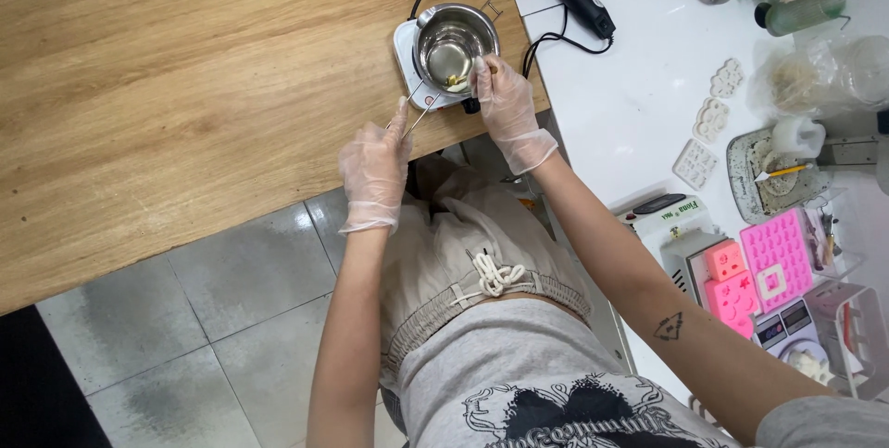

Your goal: Melting wax in a small pot using a heat gun and stirring it with a wooden stick.

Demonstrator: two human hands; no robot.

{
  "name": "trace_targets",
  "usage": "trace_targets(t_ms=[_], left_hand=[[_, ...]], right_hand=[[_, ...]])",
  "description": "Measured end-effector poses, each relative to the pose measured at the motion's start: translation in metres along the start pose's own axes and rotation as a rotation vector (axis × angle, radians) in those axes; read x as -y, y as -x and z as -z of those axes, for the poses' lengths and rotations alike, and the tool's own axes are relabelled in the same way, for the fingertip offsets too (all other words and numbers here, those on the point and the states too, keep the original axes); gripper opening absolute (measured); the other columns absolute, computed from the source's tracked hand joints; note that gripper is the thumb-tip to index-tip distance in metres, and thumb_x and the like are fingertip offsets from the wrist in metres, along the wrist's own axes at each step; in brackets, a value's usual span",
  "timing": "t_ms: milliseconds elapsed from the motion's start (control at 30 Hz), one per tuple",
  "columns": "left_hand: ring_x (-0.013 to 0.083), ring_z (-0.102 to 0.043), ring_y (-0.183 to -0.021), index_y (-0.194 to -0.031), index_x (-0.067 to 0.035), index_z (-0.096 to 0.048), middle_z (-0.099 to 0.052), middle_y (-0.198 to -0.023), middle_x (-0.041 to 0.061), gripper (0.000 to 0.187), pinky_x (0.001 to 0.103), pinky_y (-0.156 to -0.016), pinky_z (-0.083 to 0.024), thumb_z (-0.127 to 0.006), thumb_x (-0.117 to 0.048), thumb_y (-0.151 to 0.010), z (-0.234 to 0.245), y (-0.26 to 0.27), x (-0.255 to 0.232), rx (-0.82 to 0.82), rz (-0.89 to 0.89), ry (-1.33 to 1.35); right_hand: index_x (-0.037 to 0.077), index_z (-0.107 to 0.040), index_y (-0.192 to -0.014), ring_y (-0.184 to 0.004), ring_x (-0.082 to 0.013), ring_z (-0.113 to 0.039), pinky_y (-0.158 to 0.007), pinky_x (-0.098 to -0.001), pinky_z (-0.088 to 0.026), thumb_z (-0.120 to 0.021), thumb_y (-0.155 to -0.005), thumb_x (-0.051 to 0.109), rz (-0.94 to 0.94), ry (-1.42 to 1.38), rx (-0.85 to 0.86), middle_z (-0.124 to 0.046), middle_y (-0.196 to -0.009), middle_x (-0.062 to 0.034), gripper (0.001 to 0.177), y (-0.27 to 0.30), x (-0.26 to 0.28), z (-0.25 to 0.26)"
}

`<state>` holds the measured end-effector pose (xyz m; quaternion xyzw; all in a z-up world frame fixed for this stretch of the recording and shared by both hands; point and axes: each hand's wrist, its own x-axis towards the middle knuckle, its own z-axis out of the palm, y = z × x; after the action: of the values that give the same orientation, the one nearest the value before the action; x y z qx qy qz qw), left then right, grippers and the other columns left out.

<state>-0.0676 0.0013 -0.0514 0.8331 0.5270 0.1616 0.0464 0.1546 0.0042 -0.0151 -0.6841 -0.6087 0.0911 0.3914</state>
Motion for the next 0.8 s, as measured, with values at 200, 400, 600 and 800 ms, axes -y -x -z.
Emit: trace_targets(t_ms=[200,400,600,800], left_hand=[[0.0216,-0.067,-0.071,-0.148,-0.045,-0.053,-0.060,-0.077,0.003,0.060,0.040,-0.059,-0.057,-0.073,-0.040,-0.092,-0.009,0.001,0.001,-0.026,-0.013,-0.038],[0.0234,-0.067,-0.071,-0.149,-0.043,-0.051,-0.061,-0.078,0.005,0.062,0.042,-0.059,-0.056,-0.074,-0.038,-0.092,-0.005,0.001,-0.001,-0.032,-0.017,-0.015],[0.0239,-0.067,-0.071,-0.150,-0.046,-0.049,-0.059,-0.076,0.004,0.064,0.041,-0.059,-0.055,-0.074,-0.042,-0.091,-0.005,0.002,-0.002,-0.035,-0.015,-0.021],[0.0218,-0.067,-0.073,-0.152,-0.047,-0.047,-0.059,-0.077,0.002,0.063,0.039,-0.062,-0.056,-0.069,-0.052,-0.093,0.008,-0.002,-0.008,-0.024,-0.022,-0.072]], right_hand=[[0.018,-0.057,-0.081,-0.066,-0.0319,-0.067,-0.066,-0.0397,-0.056,-0.045,-0.111,0.025,0.057,-0.063,-0.015,-0.063,-0.064,-0.0041,0.033,0.011,0.007,0.013],[0.020,-0.063,-0.087,-0.069,-0.0245,-0.069,-0.070,-0.0360,-0.057,-0.044,-0.110,0.028,0.078,-0.121,0.018,-0.065,-0.069,-0.0017,0.031,0.012,0.001,0.015],[0.015,-0.066,-0.088,-0.064,-0.0185,-0.068,-0.067,-0.0314,-0.057,-0.044,-0.110,0.022,0.015,-0.217,-0.039,-0.067,-0.069,-0.0016,0.032,0.007,-0.006,0.017],[0.015,-0.068,-0.090,-0.065,-0.0218,-0.070,-0.066,-0.0330,-0.058,-0.047,-0.109,0.022,0.046,-0.162,-0.013,-0.067,-0.070,-0.0030,0.029,0.003,0.003,0.022]])
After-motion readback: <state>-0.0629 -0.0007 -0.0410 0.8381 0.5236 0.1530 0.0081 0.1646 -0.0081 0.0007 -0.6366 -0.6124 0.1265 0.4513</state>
